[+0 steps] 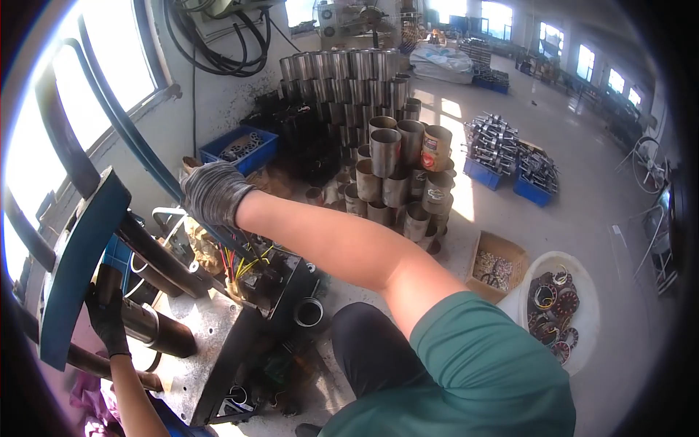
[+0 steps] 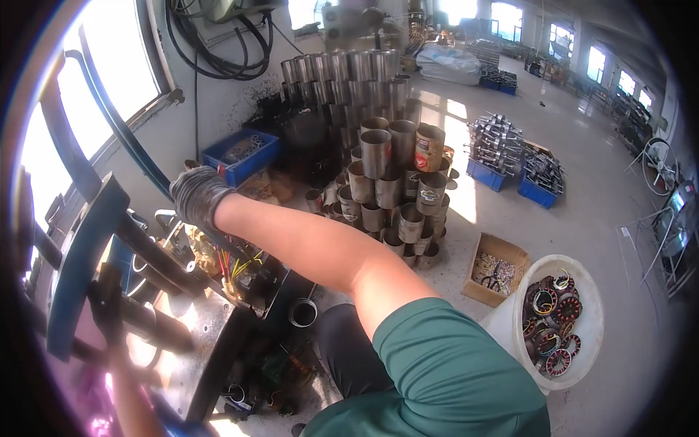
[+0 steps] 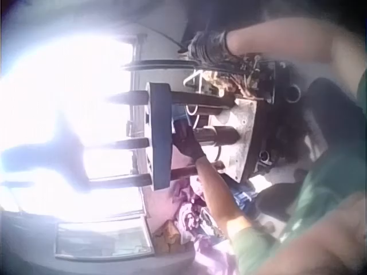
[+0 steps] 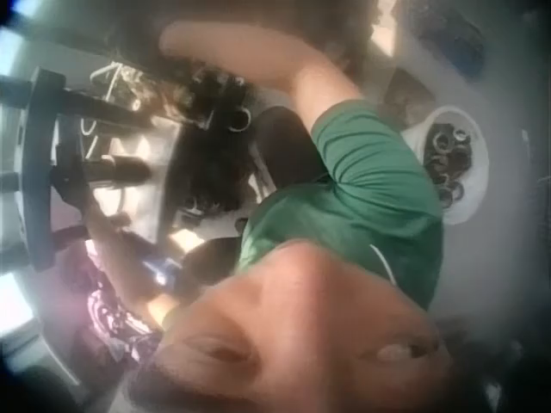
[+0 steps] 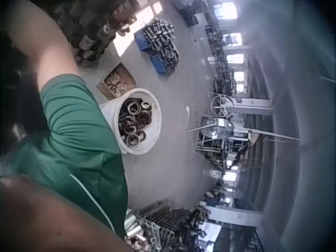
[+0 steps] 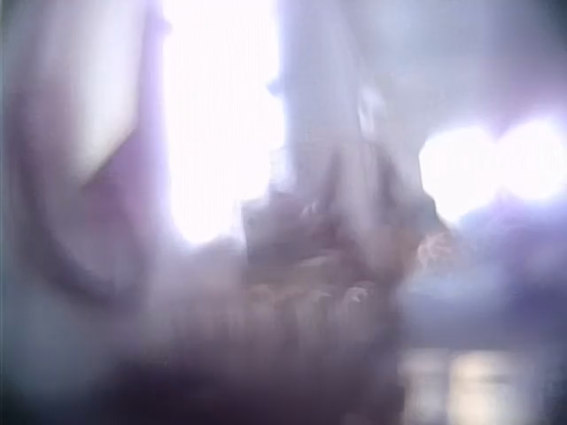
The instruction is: The person places metal cylinders one at a time into a press machine, operates the press lever, and then removes the pressed components to place them into a storage container.
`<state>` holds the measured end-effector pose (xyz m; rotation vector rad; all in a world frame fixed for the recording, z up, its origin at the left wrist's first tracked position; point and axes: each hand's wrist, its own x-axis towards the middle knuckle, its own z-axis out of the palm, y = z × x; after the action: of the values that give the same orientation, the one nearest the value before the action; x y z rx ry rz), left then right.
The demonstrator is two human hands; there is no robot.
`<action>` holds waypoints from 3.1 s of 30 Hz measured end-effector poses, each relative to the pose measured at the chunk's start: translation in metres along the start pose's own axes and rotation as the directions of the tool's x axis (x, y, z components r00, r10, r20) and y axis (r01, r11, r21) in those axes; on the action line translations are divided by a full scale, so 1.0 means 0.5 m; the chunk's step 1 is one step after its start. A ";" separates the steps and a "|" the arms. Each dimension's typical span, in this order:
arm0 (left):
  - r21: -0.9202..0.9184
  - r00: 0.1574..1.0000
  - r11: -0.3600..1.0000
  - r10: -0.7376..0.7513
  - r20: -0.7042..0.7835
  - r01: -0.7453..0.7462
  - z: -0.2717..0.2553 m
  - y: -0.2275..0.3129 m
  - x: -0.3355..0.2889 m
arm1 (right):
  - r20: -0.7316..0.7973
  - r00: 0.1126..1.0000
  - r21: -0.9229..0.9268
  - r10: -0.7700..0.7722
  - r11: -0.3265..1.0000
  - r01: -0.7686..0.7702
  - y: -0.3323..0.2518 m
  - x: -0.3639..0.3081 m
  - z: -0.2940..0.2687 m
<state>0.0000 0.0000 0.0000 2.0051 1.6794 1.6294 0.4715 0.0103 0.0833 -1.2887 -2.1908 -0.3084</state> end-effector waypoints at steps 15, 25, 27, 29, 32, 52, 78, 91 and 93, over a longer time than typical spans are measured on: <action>-0.185 0.874 0.864 -0.424 0.237 0.469 0.000 -0.223 -0.494 | -0.078 0.993 -0.003 -0.093 0.996 0.093 0.052 -0.049 0.000; 0.207 0.840 0.818 -0.495 -0.224 0.537 -0.201 -0.536 -0.494 | 0.240 0.966 0.102 0.095 0.987 -0.122 0.011 -0.034 -0.071; 0.391 0.888 0.798 -0.386 -0.252 0.458 -0.178 -0.512 -0.491 | 0.269 0.958 0.047 0.099 0.992 -0.115 0.018 -0.039 -0.063; 0.352 0.881 0.808 -0.428 -0.201 0.473 -0.036 -0.414 -0.460 | 0.239 0.961 -0.049 0.137 0.990 -0.128 0.068 -0.076 -0.033; 0.228 0.960 0.958 -0.112 -0.257 0.173 -0.080 -0.345 -0.394 | 0.250 0.964 -0.043 0.094 0.995 -0.086 0.019 -0.063 -0.061; -0.410 0.948 0.902 -0.237 -0.214 0.133 0.104 -0.067 -0.180 | 0.201 0.938 -0.169 -0.282 0.933 0.317 0.039 -0.352 -0.073; -0.969 0.755 0.013 -0.629 0.185 0.248 0.104 0.189 -0.561 | 0.850 0.311 0.156 -0.424 -0.363 -0.919 -0.326 -0.505 0.405; -0.864 0.769 -0.220 -0.393 0.504 0.453 0.163 0.185 -0.608 | 0.764 0.496 0.107 -0.412 -0.677 -0.728 -0.374 -0.496 0.357; -0.872 0.732 -0.203 -0.478 0.486 0.446 0.165 0.185 -0.607 | 0.753 0.535 0.124 -0.383 -0.716 -0.687 -0.374 -0.489 0.364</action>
<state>0.1681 -0.2176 -0.1782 0.4187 0.5011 1.5956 0.3366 -0.1771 -0.1896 -0.5222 -0.4951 2.5265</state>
